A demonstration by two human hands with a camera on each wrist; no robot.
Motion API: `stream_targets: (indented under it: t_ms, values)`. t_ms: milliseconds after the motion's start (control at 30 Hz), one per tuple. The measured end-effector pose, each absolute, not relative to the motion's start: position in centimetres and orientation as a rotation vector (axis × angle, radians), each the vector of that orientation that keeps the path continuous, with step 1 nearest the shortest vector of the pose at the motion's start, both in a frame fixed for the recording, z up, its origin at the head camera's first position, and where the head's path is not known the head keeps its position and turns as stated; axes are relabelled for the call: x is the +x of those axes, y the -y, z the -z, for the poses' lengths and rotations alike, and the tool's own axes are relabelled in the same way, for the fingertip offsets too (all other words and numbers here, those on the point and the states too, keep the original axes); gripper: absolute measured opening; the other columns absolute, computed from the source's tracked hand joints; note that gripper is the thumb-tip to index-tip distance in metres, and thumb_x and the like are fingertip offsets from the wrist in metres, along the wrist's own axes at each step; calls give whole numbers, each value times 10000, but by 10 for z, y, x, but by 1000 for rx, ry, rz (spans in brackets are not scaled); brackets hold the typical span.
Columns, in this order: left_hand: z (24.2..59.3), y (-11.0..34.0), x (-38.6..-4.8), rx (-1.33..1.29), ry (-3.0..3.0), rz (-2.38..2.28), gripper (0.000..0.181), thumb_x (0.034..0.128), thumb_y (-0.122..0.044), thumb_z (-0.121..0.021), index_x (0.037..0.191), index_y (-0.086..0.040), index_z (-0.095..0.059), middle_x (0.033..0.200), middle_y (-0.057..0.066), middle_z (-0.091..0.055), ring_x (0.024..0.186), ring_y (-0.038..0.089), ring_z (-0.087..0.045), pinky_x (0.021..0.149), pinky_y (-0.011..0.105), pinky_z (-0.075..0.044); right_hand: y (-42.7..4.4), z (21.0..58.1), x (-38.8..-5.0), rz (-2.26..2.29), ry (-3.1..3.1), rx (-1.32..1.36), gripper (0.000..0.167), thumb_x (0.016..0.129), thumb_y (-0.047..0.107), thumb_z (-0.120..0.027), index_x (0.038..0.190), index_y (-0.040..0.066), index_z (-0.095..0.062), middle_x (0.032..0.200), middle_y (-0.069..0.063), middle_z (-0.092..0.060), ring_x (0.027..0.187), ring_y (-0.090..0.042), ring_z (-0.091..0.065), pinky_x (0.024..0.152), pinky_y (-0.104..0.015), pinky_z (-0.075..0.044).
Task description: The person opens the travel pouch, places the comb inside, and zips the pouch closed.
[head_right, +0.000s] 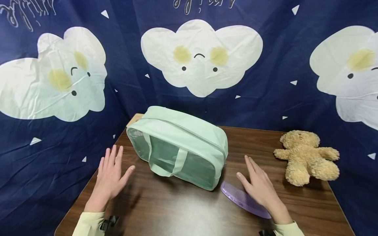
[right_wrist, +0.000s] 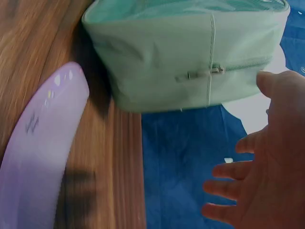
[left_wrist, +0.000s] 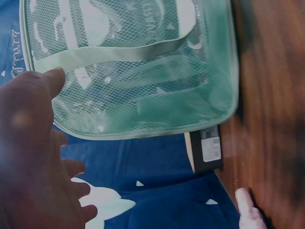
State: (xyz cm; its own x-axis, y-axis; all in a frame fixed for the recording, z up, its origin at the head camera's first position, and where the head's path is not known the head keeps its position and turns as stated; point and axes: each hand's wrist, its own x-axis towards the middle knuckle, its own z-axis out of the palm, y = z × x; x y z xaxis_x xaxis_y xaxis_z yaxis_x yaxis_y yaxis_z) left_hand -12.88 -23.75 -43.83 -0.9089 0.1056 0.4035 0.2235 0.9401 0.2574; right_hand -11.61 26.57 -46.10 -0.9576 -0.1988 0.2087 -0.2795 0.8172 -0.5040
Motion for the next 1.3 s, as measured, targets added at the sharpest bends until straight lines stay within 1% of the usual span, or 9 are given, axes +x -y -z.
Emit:
stream_targets:
  t_ms: [133, 233, 400, 467, 667, 867, 967, 1100, 1300]
  values:
    - [430, 235, -142, -290, 2608, 471, 798, 1000, -344, -631, 1585, 64, -273, 1615, 360, -258, 1510, 560, -176, 1155, 712, -210, -256, 460, -122, -1088, 2837, 373, 632, 1099, 287, -477, 1600, -45, -282, 1579, -358, -345, 1418, -576, -362, 1091, -704, -330]
    - [424, 233, -152, -322, 2526, 523, 758, 1005, -243, -644, 1577, 84, -269, 1602, 364, -273, 1491, 558, -229, 1142, 700, -263, -249, 461, -127, -1391, 2770, 401, 560, 1123, 204, -397, 1560, -126, -286, 1509, -404, -406, 1360, -544, -459, 1067, -554, -464]
    - [413, 226, -171, -383, 2411, 600, 707, 990, -82, -653, 1560, 113, -284, 1595, 356, -294, 1454, 535, -323, 1111, 673, -335, -242, 464, -136, -2111, 2521, 371, 572, 1146, 183, -297, 1524, -229, -176, 1459, -483, -379, 1226, -166, -636, 964, -250, -541]
    - [408, 223, -178, -393, 2396, 621, 671, 998, -61, -636, 1556, 109, -303, 1603, 344, -296, 1454, 521, -337, 1110, 667, -340, -240, 465, -138, -2308, 2415, 339, 607, 1147, 211, -308, 1522, -237, -141, 1423, -417, -476, 1162, -36, -641, 965, -238, -538]
    - [401, 216, -193, -420, 2418, 668, 568, 1031, -48, -581, 1552, 54, -379, 1592, 312, -352, 1444, 491, -383, 1122, 638, -355, -237, 468, -145, -2704, 2192, 370, 679, 1143, 226, -342, 1509, -260, -42, 1247, 2, -641, 1148, -86, -661, 1042, -312, -515]
    - [403, 213, -199, -453, 2381, 666, 516, 1017, -22, -591, 1507, 57, -448, 1533, 327, -426, 1394, 505, -436, 1097, 629, -382, -234, 470, -148, -2723, 2160, 338, 618, 1137, 186, -357, 1485, -277, -139, 1191, 15, -666, 1111, -90, -672, 1006, -258, -526]
    - [404, 211, -200, -464, 2348, 656, 507, 1002, -7, -609, 1483, 66, -470, 1508, 341, -447, 1365, 522, -458, 1088, 632, -388, -233, 473, -149, -2743, 2108, 317, 466, 1120, 113, -391, 1439, -221, -332, 1151, -10, -690, 1068, -102, -687, 971, -247, -543]
    - [404, 210, -202, -466, 2326, 651, 503, 986, 3, -627, 1464, 74, -485, 1487, 348, -464, 1343, 534, -472, 1074, 640, -398, -233, 476, -150, -2805, 2005, 316, 215, 1070, -8, -459, 1228, -9, -605, 1078, -23, -723, 988, -96, -703, 908, -228, -565]
    - [405, 210, -202, -457, 2326, 667, 486, 1002, -26, -613, 1459, 75, -483, 1495, 343, -457, 1349, 526, -468, 1083, 642, -392, -233, 477, -149, -2786, 1987, 272, 267, 1022, -75, -509, 1072, 111, -694, 995, 14, -740, 882, -63, -686, 804, -186, -567]
